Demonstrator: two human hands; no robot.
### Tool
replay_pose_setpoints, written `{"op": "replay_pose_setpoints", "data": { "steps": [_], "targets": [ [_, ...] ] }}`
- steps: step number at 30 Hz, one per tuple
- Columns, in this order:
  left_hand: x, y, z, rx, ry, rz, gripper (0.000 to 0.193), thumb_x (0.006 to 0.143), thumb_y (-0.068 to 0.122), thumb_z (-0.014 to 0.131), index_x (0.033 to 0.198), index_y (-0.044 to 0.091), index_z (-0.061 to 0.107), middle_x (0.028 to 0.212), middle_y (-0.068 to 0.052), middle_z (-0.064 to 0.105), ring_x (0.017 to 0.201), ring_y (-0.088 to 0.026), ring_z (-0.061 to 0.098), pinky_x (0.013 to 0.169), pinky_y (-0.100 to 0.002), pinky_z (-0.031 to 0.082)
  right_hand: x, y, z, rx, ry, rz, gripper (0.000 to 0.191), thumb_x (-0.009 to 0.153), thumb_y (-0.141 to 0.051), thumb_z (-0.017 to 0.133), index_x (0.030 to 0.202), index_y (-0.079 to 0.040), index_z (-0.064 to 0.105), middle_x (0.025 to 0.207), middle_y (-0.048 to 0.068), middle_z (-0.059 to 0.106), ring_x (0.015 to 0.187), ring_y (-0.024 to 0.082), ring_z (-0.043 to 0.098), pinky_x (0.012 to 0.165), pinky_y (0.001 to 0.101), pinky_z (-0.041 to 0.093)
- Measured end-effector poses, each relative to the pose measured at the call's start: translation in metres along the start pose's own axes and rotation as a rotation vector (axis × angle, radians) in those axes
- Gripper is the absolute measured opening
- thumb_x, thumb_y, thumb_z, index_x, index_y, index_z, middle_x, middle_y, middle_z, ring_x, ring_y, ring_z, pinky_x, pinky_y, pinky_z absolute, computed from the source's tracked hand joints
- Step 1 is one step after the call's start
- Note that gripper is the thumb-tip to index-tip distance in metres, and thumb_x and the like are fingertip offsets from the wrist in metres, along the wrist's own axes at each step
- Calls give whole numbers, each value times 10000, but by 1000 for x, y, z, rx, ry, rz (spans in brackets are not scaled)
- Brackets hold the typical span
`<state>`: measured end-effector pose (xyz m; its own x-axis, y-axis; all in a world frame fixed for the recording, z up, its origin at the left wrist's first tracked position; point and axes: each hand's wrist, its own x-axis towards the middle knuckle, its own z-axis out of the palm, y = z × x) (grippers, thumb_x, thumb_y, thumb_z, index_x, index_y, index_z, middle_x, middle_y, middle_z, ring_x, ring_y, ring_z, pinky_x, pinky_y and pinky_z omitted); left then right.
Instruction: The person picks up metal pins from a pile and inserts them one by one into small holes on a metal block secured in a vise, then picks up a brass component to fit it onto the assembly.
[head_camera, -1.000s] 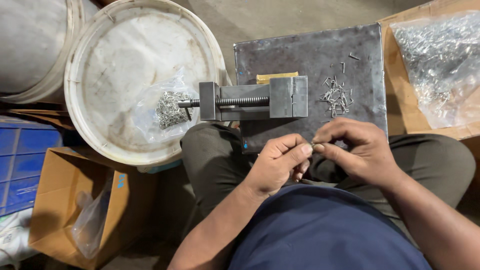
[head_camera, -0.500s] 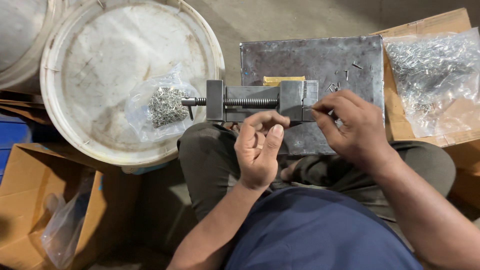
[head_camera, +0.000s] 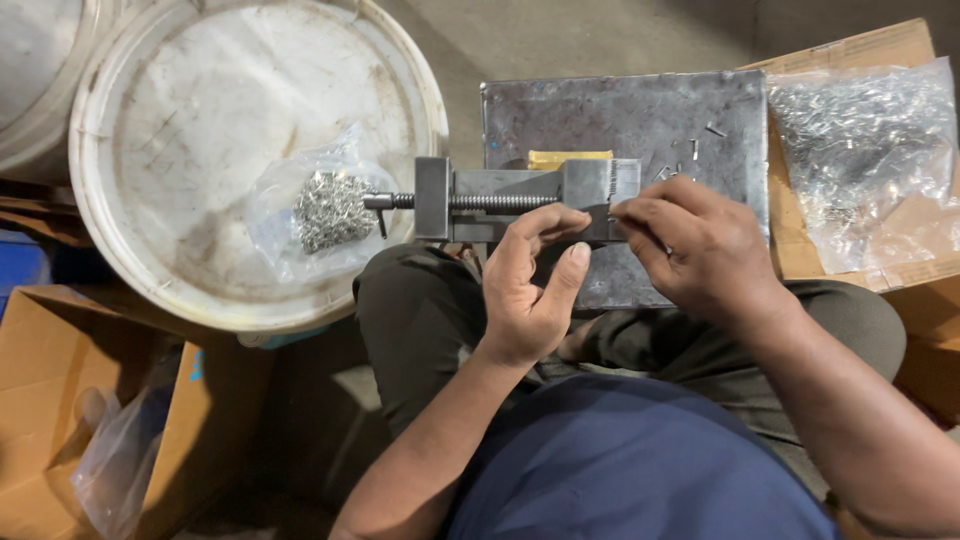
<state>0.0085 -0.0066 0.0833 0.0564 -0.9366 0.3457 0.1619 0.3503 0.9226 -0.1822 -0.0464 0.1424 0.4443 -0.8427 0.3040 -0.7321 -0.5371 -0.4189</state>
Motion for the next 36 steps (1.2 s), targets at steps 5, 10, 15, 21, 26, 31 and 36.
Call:
{"op": "replay_pose_setpoints", "data": {
  "steps": [5, 10, 15, 21, 26, 31, 36],
  "targets": [
    [4, 1, 5, -77, 4, -55, 279, 1040, -2, 635, 1307, -22, 555, 1236, -109, 686, 1174, -170, 675, 1108, -331, 536, 0, 87, -8, -70, 245, 223, 87, 1032, -103, 757, 1052, -18, 757, 944, 136, 718, 910, 305, 707, 796, 389, 547],
    [6, 1, 9, -110, -7, -114, 262, 1034, -13, 624, 1288, -22, 559, 1217, -103, 686, 1157, -164, 669, 1096, -325, 524, 10, 176, -7, 119, 103, 484, 209, 966, -198, 774, 1129, -67, 775, 965, 116, 758, 834, 211, 726, 757, 333, 560],
    [7, -3, 11, -113, -8, -108, 235, 1042, -15, 615, 1272, -15, 566, 1211, -104, 687, 1160, -161, 671, 1096, -326, 529, 14, 193, -3, 66, -14, 449, 214, 915, -233, 818, 1106, -137, 802, 959, 88, 758, 808, 221, 722, 731, 348, 560],
    [9, 1, 13, -66, -24, -113, 233, 1043, -19, 615, 1271, -7, 567, 1221, -104, 686, 1170, -163, 670, 1104, -325, 527, 14, 190, -9, -64, -42, 240, 191, 900, -251, 840, 1065, -160, 809, 958, 71, 737, 828, 233, 707, 733, 358, 552],
    [14, 8, 19, -64, 1, -94, 243, 1041, 14, 638, 1276, -1, 579, 1191, -94, 694, 1135, -163, 677, 1071, -324, 544, 20, 157, -13, -49, 29, 211, 121, 980, -184, 790, 1050, -92, 757, 981, 64, 719, 839, 208, 666, 734, 344, 541],
    [19, 25, 12, 426, -95, 63, 334, 924, 208, 783, 1153, -6, 669, 1138, -138, 712, 1050, -253, 710, 950, -347, 580, -13, 54, -10, 756, 127, 490, 129, 1047, -145, 681, 1074, -21, 657, 908, 0, 633, 746, 76, 562, 640, 235, 470],
    [27, 32, 7, 511, -237, 216, 362, 934, 326, 790, 1137, 33, 726, 1153, -118, 729, 1079, -294, 718, 970, -369, 588, -28, -4, 14, 1166, 107, 476, 101, 1036, -113, 664, 1044, -13, 648, 969, 14, 611, 751, 56, 531, 638, 219, 445]
  ]
}}
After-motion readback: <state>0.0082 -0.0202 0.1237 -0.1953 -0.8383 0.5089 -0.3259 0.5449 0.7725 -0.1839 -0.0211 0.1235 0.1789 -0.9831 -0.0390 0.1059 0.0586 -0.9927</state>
